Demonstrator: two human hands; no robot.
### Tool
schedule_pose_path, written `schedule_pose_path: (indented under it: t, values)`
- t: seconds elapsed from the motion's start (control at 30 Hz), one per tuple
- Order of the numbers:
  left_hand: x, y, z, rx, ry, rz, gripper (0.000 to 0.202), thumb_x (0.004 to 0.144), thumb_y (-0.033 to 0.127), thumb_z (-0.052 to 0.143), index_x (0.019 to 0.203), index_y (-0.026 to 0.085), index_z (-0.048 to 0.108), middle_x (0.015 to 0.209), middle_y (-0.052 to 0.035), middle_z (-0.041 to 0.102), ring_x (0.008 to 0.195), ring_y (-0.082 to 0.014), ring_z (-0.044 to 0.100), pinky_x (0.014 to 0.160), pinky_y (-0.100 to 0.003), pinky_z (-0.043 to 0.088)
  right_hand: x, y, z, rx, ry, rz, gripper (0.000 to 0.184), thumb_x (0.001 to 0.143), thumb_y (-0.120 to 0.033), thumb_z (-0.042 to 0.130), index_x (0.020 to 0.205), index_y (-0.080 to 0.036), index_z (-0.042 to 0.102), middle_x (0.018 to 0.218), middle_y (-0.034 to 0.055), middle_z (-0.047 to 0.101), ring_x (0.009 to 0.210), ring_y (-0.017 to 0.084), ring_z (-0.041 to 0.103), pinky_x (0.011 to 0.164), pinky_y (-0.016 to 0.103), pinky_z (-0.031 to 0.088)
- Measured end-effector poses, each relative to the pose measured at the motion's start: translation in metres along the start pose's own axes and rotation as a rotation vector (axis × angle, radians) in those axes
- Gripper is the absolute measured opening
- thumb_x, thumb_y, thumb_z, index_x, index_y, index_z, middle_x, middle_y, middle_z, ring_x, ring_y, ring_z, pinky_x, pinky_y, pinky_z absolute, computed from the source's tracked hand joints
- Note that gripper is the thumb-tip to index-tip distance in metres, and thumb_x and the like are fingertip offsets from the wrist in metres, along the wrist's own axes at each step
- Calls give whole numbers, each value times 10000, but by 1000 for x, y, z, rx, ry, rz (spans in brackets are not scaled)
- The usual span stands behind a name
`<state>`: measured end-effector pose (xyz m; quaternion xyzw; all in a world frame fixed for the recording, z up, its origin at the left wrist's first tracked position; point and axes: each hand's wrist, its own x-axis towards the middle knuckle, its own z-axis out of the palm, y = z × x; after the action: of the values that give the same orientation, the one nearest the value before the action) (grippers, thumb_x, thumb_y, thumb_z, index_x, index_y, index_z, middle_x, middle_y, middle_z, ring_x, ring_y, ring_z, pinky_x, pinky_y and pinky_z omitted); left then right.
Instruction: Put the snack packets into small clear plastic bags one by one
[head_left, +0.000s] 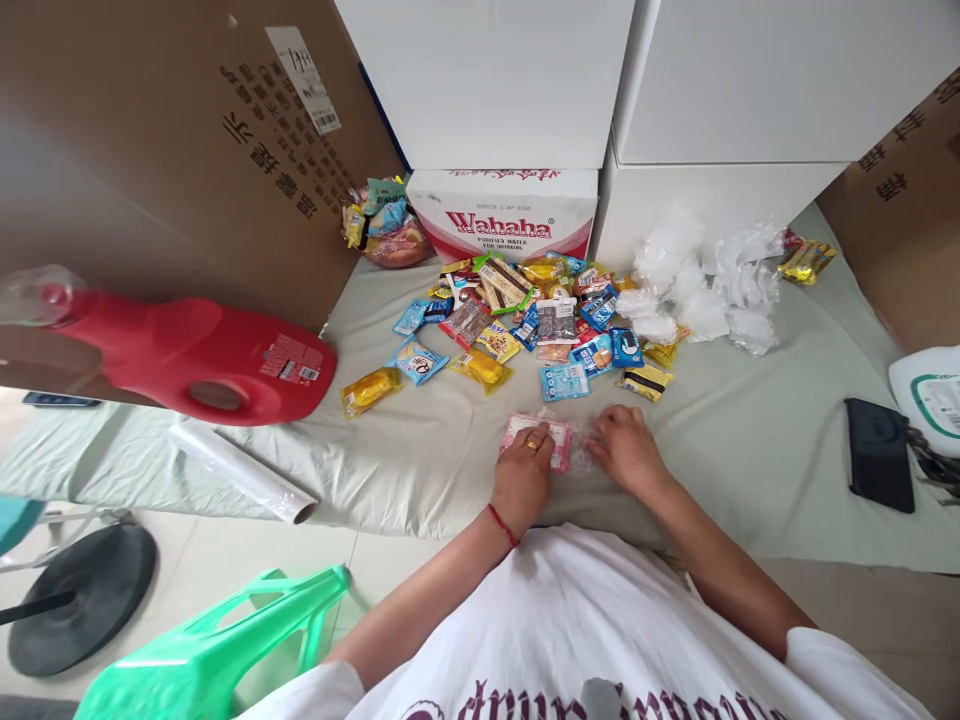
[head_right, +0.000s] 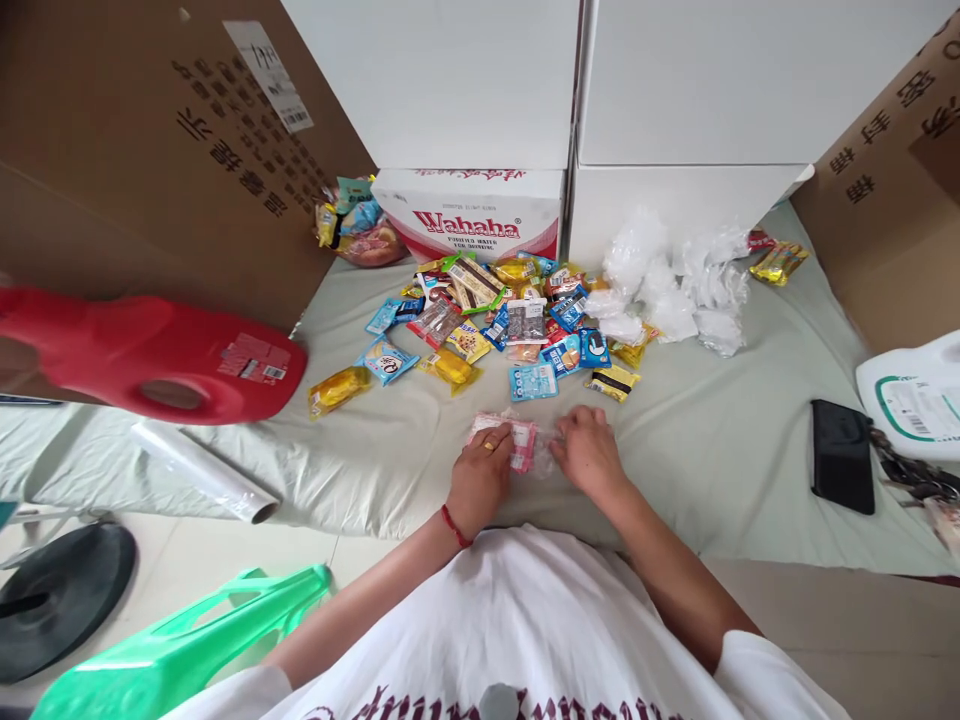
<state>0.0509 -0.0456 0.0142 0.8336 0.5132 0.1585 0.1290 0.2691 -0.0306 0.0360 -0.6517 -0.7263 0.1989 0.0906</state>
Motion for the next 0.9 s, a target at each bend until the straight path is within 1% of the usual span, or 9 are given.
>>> schedule_pose_path:
  t: [0.1,0.27,0.43,0.5,0.6,0.63,0.7,0.8,0.9]
  values:
    - [-1,0,1,58,12,21,348,920,64,506,1178,227,675,1342,-89,689,1203,-261,611,929,-420,553,-5,-6,-4,37,-75,38,131,956,-238,562,945,-177,678,1083,135,652,976,265,583,841,344,451]
    - [-5,2,2,116,-14,95,358,911,66,514,1197,195,686,1392,-112,662,1200,-283,623,889,-450,557,12,-44,-15,289,-162,108,182,1003,-283,471,912,-204,606,741,13,655,701,180,614,636,256,386]
    - [-19,-7,-6,-98,59,147,357,903,72,502,1184,181,694,1295,-130,701,1229,-253,622,1016,-414,535,38,-86,6,87,-188,87,168,1008,-222,467,1018,-185,630,894,60,732,835,202,671,689,273,368]
    - [-26,-19,-11,-233,157,27,326,940,126,481,1171,224,689,1263,-104,705,1206,-234,627,1043,-422,522,38,-91,15,18,-190,54,194,1039,-250,442,1048,-185,624,944,72,737,875,209,675,707,278,375]
    - [-29,-34,-13,-219,302,-349,278,963,311,544,1193,214,668,1285,-153,659,1250,-319,576,1060,-558,473,30,-92,21,-22,-170,-13,229,1067,-252,395,1066,-185,614,1045,91,721,954,211,666,751,276,406]
    - [-28,-36,-11,-197,297,-429,321,940,361,586,1206,197,659,1317,-178,632,1292,-363,534,1065,-607,444,28,-91,22,-25,-165,-27,233,1067,-238,386,1080,-183,612,1070,97,713,972,211,662,766,276,417]
    - [-22,-34,-6,-228,233,-451,398,885,364,649,1233,173,635,1360,-201,595,1366,-413,454,1087,-646,399,22,-90,22,-13,-162,-33,229,1048,-193,388,1105,-178,609,1089,108,701,986,216,657,790,280,438]
    - [-15,-19,-1,-428,197,-369,437,834,257,670,1249,157,580,1275,-184,617,1293,-360,533,1052,-551,464,9,-85,19,156,-120,-15,245,1007,-154,399,1122,-174,614,1107,120,696,1011,235,656,854,317,469]
    - [-15,-1,-4,-571,282,-282,419,845,201,636,1249,168,529,1191,-151,614,1109,-275,631,902,-427,545,-13,-76,11,648,-54,79,237,1026,-324,452,1158,-204,608,1050,91,711,941,234,670,858,355,512]
